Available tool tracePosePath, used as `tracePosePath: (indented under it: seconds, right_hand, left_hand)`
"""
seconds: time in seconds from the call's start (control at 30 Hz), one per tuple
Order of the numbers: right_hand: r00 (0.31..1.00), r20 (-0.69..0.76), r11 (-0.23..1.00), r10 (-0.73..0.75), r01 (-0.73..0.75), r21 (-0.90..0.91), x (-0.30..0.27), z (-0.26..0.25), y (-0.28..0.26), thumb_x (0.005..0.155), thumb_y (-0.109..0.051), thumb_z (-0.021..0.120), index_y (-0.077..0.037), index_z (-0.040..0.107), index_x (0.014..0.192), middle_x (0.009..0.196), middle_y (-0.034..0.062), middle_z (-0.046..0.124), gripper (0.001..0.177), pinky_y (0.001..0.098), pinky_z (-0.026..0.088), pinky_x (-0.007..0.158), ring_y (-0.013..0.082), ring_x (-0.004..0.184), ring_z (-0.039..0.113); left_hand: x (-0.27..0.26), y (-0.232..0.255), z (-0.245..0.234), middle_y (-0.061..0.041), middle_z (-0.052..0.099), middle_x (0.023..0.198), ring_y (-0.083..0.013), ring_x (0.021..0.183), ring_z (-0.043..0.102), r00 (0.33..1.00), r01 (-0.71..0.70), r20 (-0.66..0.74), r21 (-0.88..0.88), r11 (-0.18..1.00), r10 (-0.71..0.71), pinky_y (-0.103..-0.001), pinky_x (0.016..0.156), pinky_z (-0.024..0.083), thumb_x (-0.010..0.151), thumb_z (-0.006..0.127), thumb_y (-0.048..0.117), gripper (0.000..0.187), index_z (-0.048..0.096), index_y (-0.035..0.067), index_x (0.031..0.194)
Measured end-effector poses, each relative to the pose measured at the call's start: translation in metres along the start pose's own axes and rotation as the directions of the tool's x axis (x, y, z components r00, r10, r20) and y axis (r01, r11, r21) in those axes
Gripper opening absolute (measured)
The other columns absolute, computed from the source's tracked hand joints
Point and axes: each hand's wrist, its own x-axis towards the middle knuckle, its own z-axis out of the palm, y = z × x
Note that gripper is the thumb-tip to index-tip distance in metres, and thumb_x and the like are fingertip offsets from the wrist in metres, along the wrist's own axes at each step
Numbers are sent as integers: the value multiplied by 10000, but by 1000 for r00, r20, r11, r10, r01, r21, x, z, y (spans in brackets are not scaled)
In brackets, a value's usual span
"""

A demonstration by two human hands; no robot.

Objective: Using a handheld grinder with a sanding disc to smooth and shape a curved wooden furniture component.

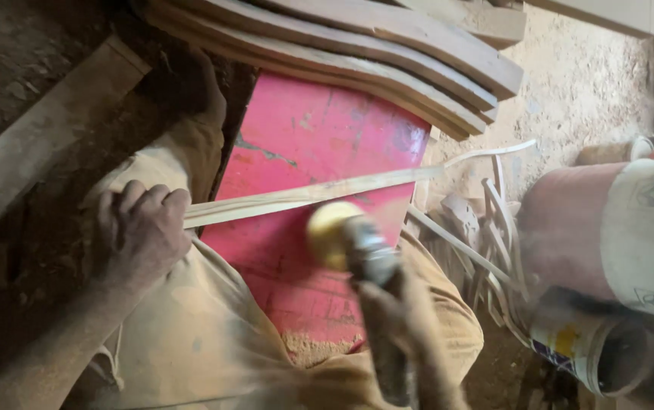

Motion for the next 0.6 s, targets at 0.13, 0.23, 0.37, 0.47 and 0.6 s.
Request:
tracePosePath:
  seconds: [0.13,0.23,0.37,0.47,0.6]
  right_hand:
    - [993,99,994,-66,74,-79,-35,21,-36,746,-115,814,-41,690,1164,915,62,802,442,305,595,784,145,832,728]
    - [984,161,986,-75,49,162,-50,18,-42,725,-65,803,-44,674,1191,962,33,775,484,304,584,811,116,884,706]
    - [997,66,982,-30,17,189,-36,3,-49,716,-43,765,-40,668,1170,922,35,737,464,338,577,735,127,829,670]
    - [988,48,986,-146,142,86,-19,1,-43,758,-77,771,-30,670,1154,929,48,730,411,340,574,730,135,835,660]
    - [979,158,984,130,-147,98,-31,16,-68,829,-98,782,-57,623,1312,929,152,751,510,519,593,606,279,719,725]
  left_hand:
    - [1,2,1,-32,644,816,-273,893,597,998,56,-5,12,998,-56,-491,837,439,684,719,165,134,629,163,784]
    - [0,-2,-3,-28,651,834,-262,896,602,999,17,27,76,997,-19,-478,832,445,776,726,182,110,634,167,835]
    - [4,1,-9,-47,667,833,-287,884,602,999,18,29,3,1000,-18,-488,825,447,709,719,186,137,630,146,804]
    - [4,0,-8,-42,665,827,-279,885,604,999,12,52,38,999,-14,-481,824,446,731,720,183,127,629,147,811]
    - [-2,-1,2,-19,663,849,-256,931,613,998,39,47,71,997,-42,-463,868,444,785,739,170,122,623,176,822]
